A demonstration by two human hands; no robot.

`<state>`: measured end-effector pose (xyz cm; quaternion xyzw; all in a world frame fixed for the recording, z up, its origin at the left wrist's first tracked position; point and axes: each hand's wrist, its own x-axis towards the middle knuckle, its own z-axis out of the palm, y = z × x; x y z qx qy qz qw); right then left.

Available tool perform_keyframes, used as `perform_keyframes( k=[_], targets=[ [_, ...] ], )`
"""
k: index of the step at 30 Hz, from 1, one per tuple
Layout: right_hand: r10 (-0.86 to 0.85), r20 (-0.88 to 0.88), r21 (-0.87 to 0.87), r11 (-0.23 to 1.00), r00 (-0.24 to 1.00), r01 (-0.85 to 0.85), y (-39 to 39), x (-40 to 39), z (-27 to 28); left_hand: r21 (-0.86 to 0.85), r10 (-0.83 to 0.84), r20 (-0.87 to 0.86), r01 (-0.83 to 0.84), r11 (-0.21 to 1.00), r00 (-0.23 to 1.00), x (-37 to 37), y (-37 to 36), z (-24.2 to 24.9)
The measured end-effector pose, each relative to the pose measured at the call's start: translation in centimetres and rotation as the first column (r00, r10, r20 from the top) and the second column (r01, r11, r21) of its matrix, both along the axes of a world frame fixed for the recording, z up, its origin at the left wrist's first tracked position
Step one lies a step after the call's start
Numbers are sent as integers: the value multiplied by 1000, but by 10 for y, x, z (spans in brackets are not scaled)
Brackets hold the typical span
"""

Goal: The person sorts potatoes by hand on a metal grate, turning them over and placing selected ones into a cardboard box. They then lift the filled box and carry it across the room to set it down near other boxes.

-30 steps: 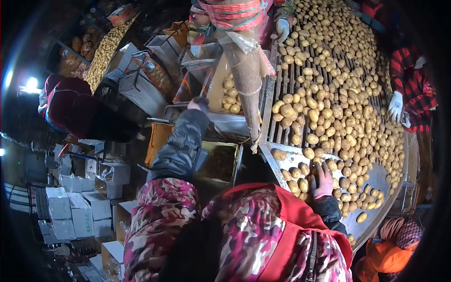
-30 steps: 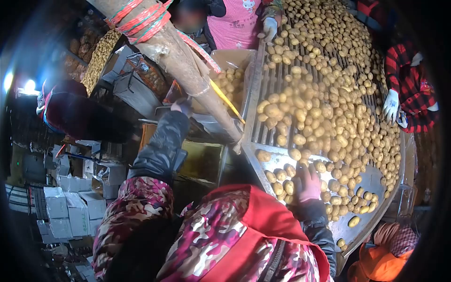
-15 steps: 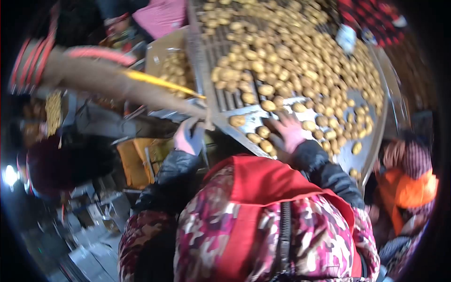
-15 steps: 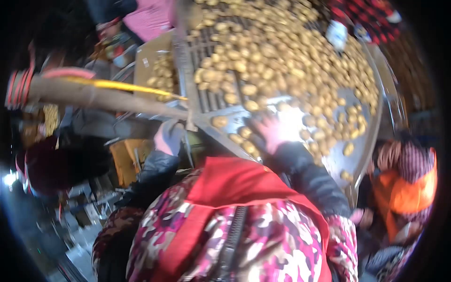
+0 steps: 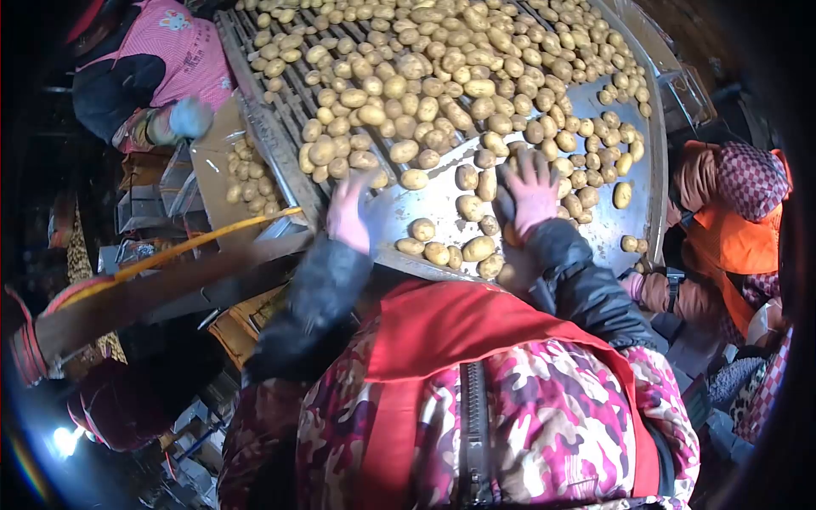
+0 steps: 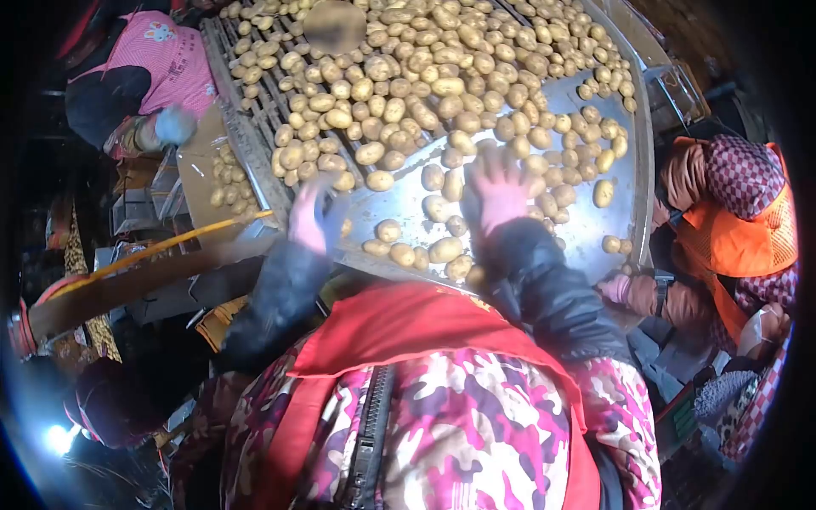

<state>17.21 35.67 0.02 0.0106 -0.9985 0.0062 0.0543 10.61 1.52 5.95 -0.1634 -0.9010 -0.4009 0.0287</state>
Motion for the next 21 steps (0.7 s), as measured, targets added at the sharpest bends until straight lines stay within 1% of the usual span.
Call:
perform_keyframes(
  k=[1, 2, 3, 4, 5, 7, 9, 10, 11, 13, 15, 16, 17, 19, 21],
  targets=[
    [45, 56, -94, 995, 997, -40, -13, 11, 26, 10, 56, -109, -55, 998, 992, -30, 21, -7],
    [14, 253, -128, 992, 967, 19, -23, 16, 33, 21, 119, -132, -117, 993, 984, -58, 40, -1],
    [100, 301, -172, 984, 948, -49, -32, 25, 41, -4, 133, -243, -138, 990, 961, -99, 48, -21],
    [190, 302, -126, 979, 934, -158, -39, 37, 51, -114, 242, -179, -264, 958, 954, -123, 63, -17],
    [310, 118, -242, 930, 943, -276, -30, 47, 42, -160, 218, -170, -245, 956, 961, -150, 68, -21],
    [446, 85, -369, 845, 891, -388, -17, 52, 54, -346, 222, -286, -316, 883, 932, -192, 80, -24],
    [410, 44, -438, 828, 911, -351, -2, 57, 53, -531, 208, -66, -211, 821, 976, -199, 91, -23],
    [397, 23, -478, 811, 918, -339, 5, 57, 52, -614, 220, 45, -146, 776, 975, -197, 91, -19],
    [367, -5, -459, 825, 930, -328, 12, 48, 55, -668, 148, -68, -155, 728, 987, -178, 98, -23],
    [242, 36, -489, 850, 970, -194, 21, 19, 69, -682, 43, 12, -23, 731, 999, -156, 95, -27],
    [194, -7, -448, 876, 981, -176, 38, -30, 70, -637, -46, 84, 89, 765, 995, -112, 101, -33],
    [183, -126, -389, 895, 975, -218, 47, -57, 58, -600, -155, -50, 95, 794, 987, -86, 100, -40],
    [174, -241, -327, 912, 955, -249, 56, -85, 45, -565, -257, -182, 113, 818, 949, -60, 94, -45],
    [95, -282, -326, 926, 955, -189, 69, -143, 36, -437, -366, -190, 255, 862, 911, -28, 88, -20],
    [-23, -216, -251, 968, 976, -32, 85, -198, 21, -474, -405, -113, 309, 825, 908, -16, 67, -17]
  ],
)
